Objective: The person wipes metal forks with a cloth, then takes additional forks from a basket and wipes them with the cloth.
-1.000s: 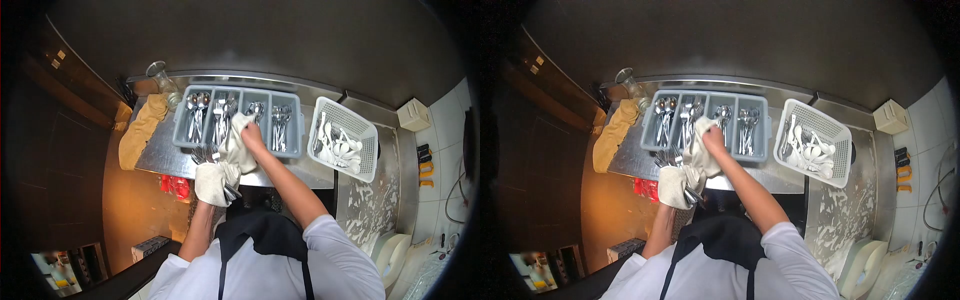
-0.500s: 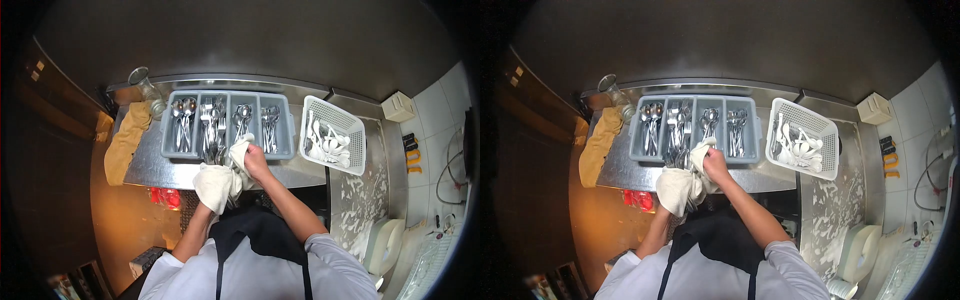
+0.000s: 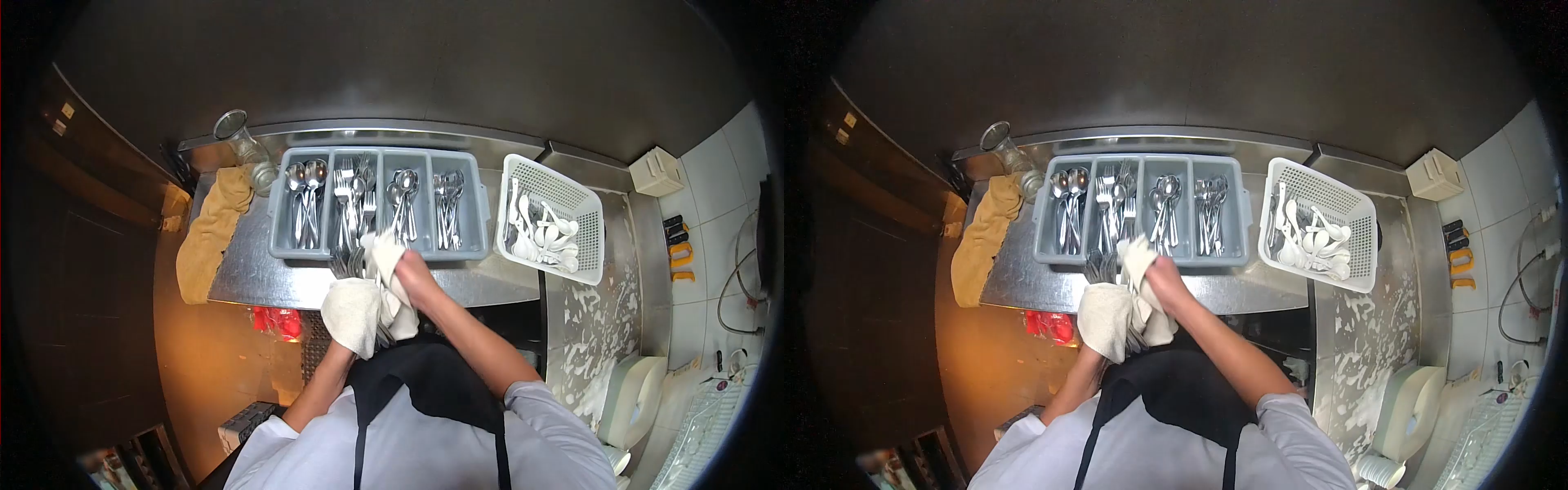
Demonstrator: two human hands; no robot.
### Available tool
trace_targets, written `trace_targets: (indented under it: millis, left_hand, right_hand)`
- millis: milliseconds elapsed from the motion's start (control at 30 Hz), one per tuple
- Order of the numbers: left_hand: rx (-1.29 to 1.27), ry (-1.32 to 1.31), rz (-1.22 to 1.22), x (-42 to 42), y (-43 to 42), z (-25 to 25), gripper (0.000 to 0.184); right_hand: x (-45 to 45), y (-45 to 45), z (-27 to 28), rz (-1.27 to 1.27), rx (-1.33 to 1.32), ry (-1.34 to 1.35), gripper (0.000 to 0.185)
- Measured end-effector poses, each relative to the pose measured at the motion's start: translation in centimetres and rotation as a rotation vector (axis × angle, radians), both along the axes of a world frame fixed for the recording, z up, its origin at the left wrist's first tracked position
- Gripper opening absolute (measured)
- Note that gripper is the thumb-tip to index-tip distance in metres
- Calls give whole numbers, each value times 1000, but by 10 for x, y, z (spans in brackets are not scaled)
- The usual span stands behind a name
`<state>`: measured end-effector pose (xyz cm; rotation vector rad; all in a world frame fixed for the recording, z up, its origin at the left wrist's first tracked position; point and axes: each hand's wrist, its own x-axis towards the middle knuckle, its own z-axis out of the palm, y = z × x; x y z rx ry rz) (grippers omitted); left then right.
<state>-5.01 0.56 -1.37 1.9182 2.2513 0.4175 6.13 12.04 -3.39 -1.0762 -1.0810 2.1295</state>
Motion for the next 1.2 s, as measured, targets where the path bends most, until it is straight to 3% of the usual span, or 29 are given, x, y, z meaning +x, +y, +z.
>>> trace_targets:
  millis: [33, 100, 167, 200, 300, 367, 433, 467, 567, 667, 767, 800, 833, 900, 1000, 1033, 1100, 1133, 1167, 1200]
  left_hand:
    - [-148, 134, -8, 1, 1, 8, 12]
    - [79, -433, 91, -2, -13, -11, 11]
    - [286, -650, 173, -2, -14, -26, 15]
    - [377, -578, 199, -4, -9, -31, 19]
    - [368, -340, 184, -22, 7, -33, 25]
    - [259, 115, 97, -37, 10, -39, 26]
    - [141, 137, 129, -50, 15, -43, 25]
    - [104, 151, 121, -55, 18, -39, 25]
    - [-8, 228, 140, -64, 27, -45, 25]
    - [36, 244, 197, -63, 34, -52, 23]
    - [176, 289, 233, -60, 36, -81, 21]
    - [200, 195, 274, -61, 34, -88, 21]
    - [228, 103, 315, -61, 33, -94, 21]
    - [132, 218, 335, -58, 32, -78, 21]
    - [339, -777, 536, -61, 22, -76, 23]
    - [257, -537, 390, -60, 18, -65, 24]
    - [86, -54, 100, -56, 9, 9, 25]
    - [178, -475, 195, -63, 3, -19, 22]
    - [328, -888, 288, -69, -3, -46, 20]
    - [333, -659, 153, -65, -6, -20, 20]
  right_hand:
    - [-11, 15, -1, -59, 22, -70, 25]
    - [-32, 45, 19, -61, -52, -113, 25]
    - [-40, 60, 31, 34, 134, -208, 25]
    - [-42, 57, 15, 48, 291, -204, 27]
    - [-40, 19, -17, 146, 322, -202, 25]
    - [-35, 4, -32, 130, 428, -313, 24]
    - [-29, 1, -47, 95, 510, -395, 26]
    - [-26, -2, -25, 62, 607, -471, 27]
    - [-18, -1, -25, -43, 742, -568, 27]
    - [-17, -5, 1, 91, 848, -825, 28]
    - [-25, -3, -4, 187, 955, -761, 26]
    - [-32, 1, -5, 285, 1009, -850, 24]
    - [-39, 3, -7, 288, 1000, -834, 24]
    - [-52, 11, 0, 292, 984, -803, 24]
    - [-66, 35, 9, 90, 933, -780, 24]
    - [-64, 41, 17, 39, 929, -805, 23]
    - [-50, 51, 11, 91, 857, -795, 22]
    - [-37, 60, -10, 68, 824, -650, 20]
    - [-23, 63, -28, 31, 509, -260, 29]
    - [-8, 49, -10, -64, 186, 81, 43]
